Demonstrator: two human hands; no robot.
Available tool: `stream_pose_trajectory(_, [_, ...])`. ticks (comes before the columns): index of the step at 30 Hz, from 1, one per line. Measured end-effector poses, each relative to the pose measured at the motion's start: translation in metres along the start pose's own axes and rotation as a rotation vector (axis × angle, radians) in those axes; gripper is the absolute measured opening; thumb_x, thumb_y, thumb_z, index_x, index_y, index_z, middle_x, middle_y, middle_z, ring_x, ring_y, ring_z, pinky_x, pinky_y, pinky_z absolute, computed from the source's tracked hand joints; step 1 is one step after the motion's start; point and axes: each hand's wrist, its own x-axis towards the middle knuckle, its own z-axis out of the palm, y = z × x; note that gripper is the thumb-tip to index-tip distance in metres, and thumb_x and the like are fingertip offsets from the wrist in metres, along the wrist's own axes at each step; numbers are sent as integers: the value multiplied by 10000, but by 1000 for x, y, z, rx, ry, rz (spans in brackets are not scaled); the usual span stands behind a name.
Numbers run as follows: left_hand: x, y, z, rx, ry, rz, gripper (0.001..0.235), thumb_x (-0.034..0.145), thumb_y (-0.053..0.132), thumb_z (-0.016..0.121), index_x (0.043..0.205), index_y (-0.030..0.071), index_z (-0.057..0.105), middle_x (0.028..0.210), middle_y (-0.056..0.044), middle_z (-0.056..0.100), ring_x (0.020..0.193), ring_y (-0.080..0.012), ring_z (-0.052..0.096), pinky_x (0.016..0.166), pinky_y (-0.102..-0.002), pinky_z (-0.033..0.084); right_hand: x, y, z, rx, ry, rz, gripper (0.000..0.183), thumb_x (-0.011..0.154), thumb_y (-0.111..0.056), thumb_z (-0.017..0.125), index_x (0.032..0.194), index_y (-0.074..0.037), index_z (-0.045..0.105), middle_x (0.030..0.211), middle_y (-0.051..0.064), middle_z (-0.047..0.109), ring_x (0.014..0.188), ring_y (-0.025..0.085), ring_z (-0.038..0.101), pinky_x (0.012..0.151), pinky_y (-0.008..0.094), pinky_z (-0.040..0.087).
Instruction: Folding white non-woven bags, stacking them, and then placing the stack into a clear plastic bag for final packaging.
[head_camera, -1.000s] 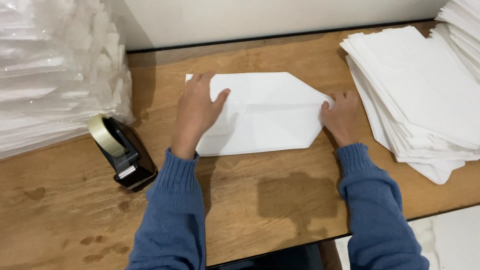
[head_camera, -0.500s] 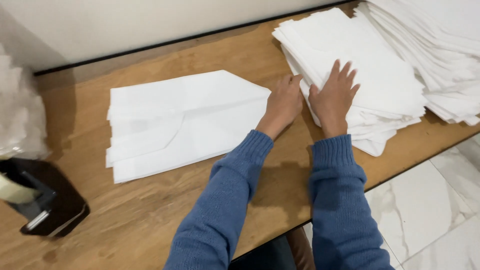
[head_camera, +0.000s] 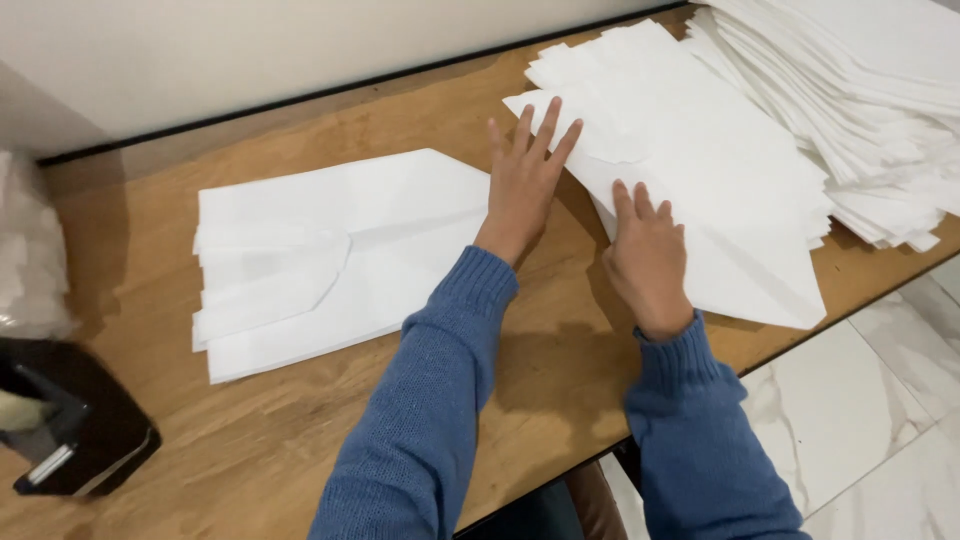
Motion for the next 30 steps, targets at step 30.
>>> stream_pose_trajectory(30, [-193, -155, -70, -35, -537, -199, 741, 616, 417, 723, 1231, 161, 400, 1248, -154, 389, 1162, -333, 362, 894, -573, 310, -10, -125, 62, 277, -300, -870, 405, 761, -246, 479, 1164, -259, 507, 1313, -3, 398, 1226, 278, 321, 1020, 493, 205])
